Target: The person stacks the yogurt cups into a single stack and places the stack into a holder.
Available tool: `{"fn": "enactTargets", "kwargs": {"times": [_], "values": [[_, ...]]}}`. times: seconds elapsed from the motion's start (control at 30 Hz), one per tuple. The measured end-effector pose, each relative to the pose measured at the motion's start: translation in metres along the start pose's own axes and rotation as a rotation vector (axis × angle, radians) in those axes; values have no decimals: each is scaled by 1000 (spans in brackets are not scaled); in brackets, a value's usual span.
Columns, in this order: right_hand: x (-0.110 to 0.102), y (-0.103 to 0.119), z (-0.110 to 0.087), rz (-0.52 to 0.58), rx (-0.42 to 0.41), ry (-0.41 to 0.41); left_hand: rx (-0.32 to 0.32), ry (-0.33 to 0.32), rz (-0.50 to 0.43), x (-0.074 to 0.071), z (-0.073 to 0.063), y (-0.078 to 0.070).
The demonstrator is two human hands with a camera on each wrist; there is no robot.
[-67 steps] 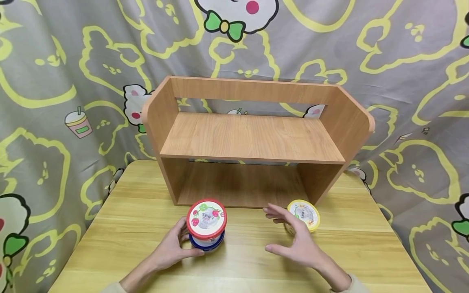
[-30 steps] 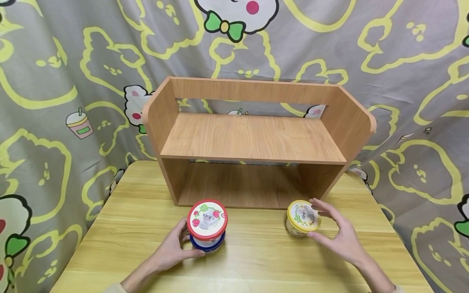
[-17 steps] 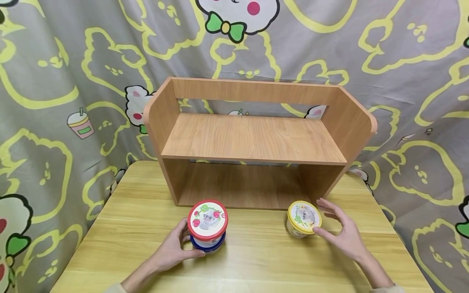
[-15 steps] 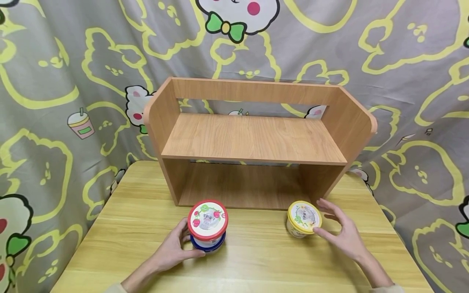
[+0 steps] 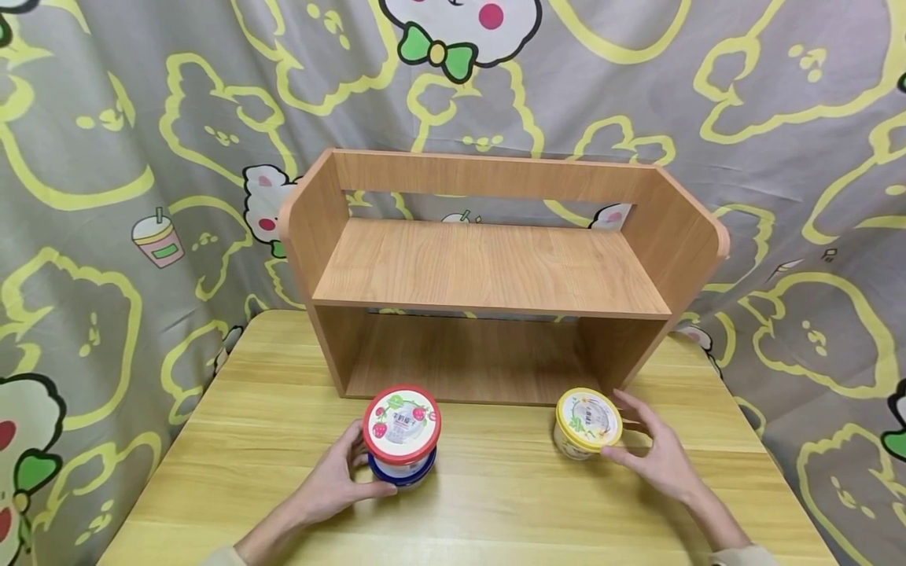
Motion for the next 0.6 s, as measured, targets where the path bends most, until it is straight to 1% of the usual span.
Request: {"fn": "enactTargets", "kwargs": {"times": [0.17,0.37,0.6], "values": [[2,-4,0,-22,34,5,13,5,9,0,0,0],[3,-6,3,-24,30,12,-14,-5,-2,-2,1,1],[5,-8,6,-21,38,13,-17,-10,10,-1,1,2]]}}
Point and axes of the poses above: each hand's wrist, its own z-axis towards the middle knuckle, its own x-axis out of the palm, y = z × x, the point moved 1 cm from there along z, towards the middle knuckle, and after that the axes turned 14 degrees about y, right-handed, at the moved point
